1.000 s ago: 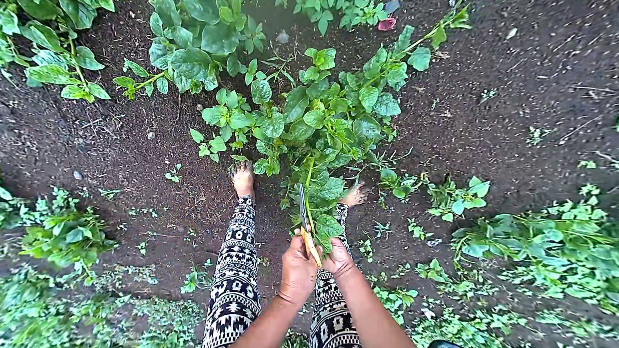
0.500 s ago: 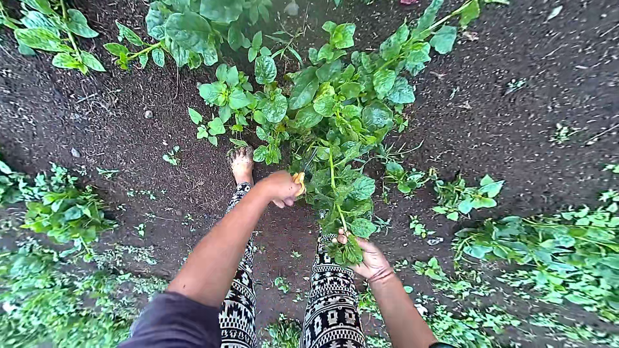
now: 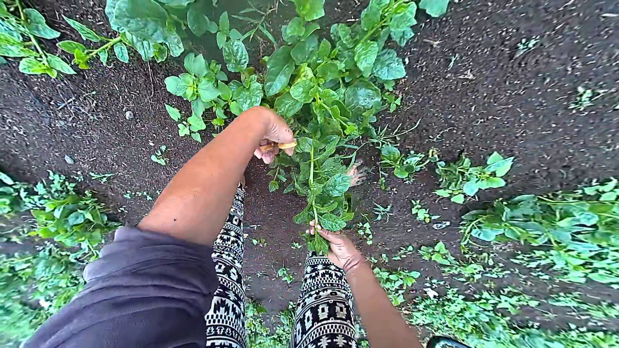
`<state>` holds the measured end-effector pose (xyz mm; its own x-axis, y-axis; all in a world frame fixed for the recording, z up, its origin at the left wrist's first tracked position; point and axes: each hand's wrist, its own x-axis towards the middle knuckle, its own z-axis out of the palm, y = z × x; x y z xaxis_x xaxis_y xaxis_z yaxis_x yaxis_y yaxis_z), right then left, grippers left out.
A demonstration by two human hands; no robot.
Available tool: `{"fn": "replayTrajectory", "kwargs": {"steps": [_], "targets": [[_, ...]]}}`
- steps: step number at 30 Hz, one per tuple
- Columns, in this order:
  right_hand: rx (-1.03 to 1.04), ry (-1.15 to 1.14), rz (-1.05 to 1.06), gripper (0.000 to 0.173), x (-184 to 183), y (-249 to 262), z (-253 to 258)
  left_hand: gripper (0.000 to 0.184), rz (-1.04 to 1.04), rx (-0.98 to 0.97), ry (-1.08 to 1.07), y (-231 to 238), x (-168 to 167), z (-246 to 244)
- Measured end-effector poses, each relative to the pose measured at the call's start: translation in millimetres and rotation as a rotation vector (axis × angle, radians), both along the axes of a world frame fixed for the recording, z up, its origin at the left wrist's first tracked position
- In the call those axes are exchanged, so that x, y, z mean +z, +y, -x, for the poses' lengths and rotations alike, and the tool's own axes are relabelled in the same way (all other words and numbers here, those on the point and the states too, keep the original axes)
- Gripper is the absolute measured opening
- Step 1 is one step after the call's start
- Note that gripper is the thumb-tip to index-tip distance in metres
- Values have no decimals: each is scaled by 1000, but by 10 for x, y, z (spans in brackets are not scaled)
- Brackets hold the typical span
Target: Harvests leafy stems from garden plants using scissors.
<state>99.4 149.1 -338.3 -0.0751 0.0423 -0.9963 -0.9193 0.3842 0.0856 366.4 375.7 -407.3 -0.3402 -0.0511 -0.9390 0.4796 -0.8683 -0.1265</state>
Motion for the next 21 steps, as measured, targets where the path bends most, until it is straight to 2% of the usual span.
{"fn": "replayTrajectory", "kwargs": {"steps": [4,7,9,13,16,19,21], "targets": [[36,21,-7,16,2,107,-25,29,-5,-177,-58,-218,-65,-88],[12,12,-11,16,11,129,18,28,-25,-226,-82,-358,-62,-122],[-2,8,-9,17,10,157,5,21,-24,-238,-99,-405,-36,-143],[-31,13,15,17,89,181,-52,23,37,-275,-90,-394,-9,-91],[44,25,23,15,152,129,-105,24,63,-288,-113,-251,28,-51],[130,37,-37,16,273,1,25,22,72,-174,-96,30,15,93],[-30,13,-93,14,387,-139,174,28,82,-32,-64,276,4,260]]}}
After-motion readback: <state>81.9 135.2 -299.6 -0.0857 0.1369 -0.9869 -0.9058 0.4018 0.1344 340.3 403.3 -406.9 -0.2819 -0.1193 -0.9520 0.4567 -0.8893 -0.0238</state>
